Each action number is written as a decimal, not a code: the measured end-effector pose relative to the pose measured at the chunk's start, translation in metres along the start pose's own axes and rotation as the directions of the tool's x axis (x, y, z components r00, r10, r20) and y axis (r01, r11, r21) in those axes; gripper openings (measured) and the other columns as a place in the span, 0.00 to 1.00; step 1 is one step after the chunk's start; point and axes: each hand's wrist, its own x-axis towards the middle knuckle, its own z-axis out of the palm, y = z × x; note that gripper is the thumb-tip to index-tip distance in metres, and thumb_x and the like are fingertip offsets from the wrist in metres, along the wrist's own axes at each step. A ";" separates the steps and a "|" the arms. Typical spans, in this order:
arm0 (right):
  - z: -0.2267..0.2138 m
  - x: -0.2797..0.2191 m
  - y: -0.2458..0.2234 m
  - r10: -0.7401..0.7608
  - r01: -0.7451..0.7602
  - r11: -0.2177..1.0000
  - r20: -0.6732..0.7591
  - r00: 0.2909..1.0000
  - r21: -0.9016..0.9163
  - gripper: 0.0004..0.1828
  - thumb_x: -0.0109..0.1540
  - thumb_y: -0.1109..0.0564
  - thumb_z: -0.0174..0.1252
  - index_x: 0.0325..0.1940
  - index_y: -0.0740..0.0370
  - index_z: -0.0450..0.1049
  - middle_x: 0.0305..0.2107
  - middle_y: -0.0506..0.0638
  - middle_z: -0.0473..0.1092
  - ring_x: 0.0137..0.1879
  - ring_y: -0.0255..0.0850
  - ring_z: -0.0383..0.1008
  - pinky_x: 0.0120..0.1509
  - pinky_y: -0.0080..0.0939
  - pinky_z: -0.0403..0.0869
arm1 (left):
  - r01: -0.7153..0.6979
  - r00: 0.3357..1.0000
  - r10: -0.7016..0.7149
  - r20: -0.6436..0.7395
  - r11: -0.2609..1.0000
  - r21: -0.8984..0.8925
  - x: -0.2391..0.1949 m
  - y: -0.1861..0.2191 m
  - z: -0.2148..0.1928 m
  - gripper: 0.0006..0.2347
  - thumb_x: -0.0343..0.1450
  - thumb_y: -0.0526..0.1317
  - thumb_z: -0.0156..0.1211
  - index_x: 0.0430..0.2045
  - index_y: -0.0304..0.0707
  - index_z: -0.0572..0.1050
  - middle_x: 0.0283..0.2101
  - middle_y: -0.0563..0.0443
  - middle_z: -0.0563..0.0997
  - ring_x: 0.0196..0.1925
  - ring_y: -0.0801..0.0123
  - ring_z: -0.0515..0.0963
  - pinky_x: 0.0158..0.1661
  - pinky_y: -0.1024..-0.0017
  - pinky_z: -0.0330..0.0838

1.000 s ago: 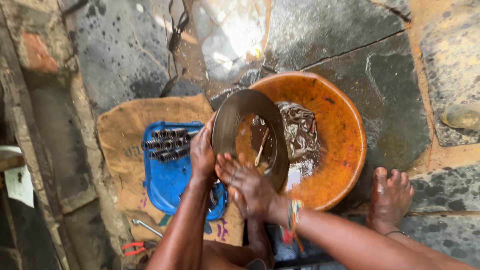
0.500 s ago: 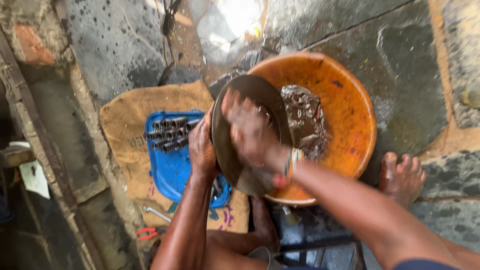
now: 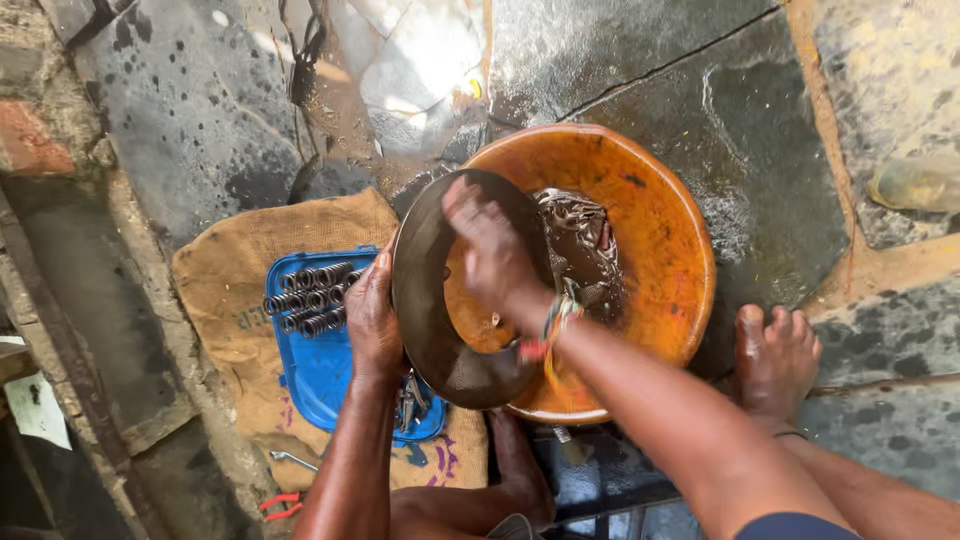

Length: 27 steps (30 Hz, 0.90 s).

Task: The person scrubs a circular metal part with a brush and water in an orange basin. They rinse the part and continue scrubbing it with their hands. A blue tray with springs and other small metal parts is visible nearby.

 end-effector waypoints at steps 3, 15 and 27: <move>0.000 0.000 0.010 0.193 -0.190 0.980 0.050 0.980 -0.054 0.39 0.57 0.69 0.47 0.75 0.69 0.57 0.70 0.67 0.57 0.76 0.59 0.59 0.82 0.49 0.57 | -0.101 0.995 0.101 0.010 0.994 0.031 -0.004 0.008 0.010 0.20 0.81 0.42 0.43 0.62 0.23 0.71 0.59 0.44 0.78 0.58 0.69 0.77 0.60 0.70 0.70; 0.017 -0.021 0.047 0.134 -0.134 0.991 0.020 0.991 0.014 0.42 0.57 0.69 0.49 0.77 0.72 0.50 0.73 0.72 0.49 0.80 0.60 0.49 0.83 0.52 0.49 | -0.065 0.997 0.066 -0.027 0.997 0.039 -0.001 0.003 0.009 0.21 0.76 0.38 0.56 0.62 0.21 0.69 0.57 0.42 0.79 0.55 0.69 0.79 0.56 0.72 0.73; 0.020 -0.064 0.078 0.313 -0.309 0.950 -0.194 0.930 0.054 0.18 0.60 0.66 0.59 0.55 0.67 0.78 0.55 0.62 0.74 0.59 0.53 0.78 0.68 0.44 0.72 | -0.080 0.994 0.088 -0.059 0.988 0.135 -0.008 -0.003 -0.002 0.21 0.79 0.40 0.53 0.62 0.18 0.71 0.55 0.45 0.79 0.53 0.73 0.76 0.55 0.75 0.71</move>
